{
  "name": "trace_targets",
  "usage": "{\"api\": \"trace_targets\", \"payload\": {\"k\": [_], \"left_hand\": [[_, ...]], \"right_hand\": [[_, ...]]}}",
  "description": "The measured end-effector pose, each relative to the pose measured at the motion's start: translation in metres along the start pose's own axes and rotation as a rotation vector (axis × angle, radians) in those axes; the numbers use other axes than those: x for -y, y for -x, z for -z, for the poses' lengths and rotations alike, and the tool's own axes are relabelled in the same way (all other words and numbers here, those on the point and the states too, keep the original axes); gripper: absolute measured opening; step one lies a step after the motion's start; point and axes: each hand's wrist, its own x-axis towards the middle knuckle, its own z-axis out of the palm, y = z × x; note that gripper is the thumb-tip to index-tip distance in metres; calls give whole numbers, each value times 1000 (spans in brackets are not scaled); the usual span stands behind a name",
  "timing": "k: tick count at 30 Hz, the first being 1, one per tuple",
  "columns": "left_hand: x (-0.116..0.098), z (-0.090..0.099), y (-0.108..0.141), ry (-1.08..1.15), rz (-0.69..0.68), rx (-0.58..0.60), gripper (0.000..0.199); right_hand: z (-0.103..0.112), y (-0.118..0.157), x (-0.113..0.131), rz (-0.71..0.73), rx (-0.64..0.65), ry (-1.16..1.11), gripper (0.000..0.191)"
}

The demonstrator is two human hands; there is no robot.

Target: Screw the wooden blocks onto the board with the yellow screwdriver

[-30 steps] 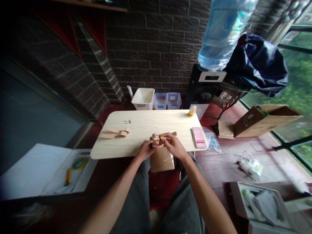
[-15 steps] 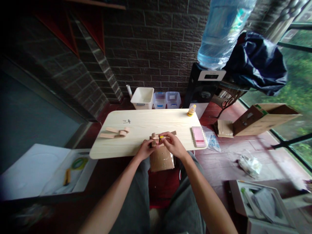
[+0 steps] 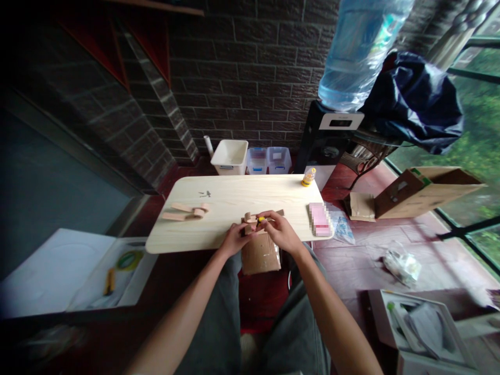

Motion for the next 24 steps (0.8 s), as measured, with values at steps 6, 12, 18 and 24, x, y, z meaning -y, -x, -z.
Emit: {"api": "trace_targets", "payload": {"k": [6,12,18,24], "left_hand": [[0,-1,-1,15,16,-11,36],[3,-3,-2,11,-5,-8,37],[1,-2,-2,0,9,13,37],[2,-3,-1,11,17,-1,39]], "right_hand": [[1,0,-1,0,-6,7,35],[-5,2,-2,5,-30,-13,37],[-1,1,2,6,-3,22,38],[1,2,-2,8,-20,20,38]]}}
